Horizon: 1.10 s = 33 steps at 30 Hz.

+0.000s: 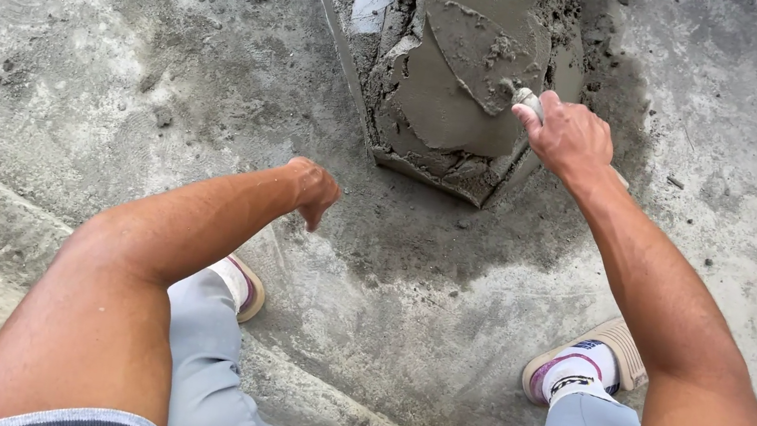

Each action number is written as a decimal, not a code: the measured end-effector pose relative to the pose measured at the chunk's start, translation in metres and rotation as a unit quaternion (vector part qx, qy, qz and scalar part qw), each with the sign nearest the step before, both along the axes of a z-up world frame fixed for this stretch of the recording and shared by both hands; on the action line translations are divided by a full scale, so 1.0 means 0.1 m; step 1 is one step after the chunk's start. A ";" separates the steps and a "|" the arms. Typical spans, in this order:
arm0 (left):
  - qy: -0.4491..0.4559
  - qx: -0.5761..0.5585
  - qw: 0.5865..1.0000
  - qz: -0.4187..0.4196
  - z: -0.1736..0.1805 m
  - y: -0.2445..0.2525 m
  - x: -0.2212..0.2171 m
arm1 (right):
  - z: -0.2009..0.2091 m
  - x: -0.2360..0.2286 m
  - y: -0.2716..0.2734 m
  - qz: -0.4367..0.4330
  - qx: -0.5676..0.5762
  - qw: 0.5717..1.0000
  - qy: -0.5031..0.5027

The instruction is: Smoothing wet mortar on a hawk using a trowel.

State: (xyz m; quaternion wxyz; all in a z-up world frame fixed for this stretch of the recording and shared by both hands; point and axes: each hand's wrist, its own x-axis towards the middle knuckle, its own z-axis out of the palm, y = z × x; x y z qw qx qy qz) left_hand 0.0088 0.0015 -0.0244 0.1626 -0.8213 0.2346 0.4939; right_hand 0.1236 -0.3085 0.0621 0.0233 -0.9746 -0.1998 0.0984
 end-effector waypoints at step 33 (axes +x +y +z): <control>-0.014 -0.017 0.999 0.028 0.21 -0.06 0.05 | 0.42 -0.22 -0.10 0.030 0.001 0.999 0.025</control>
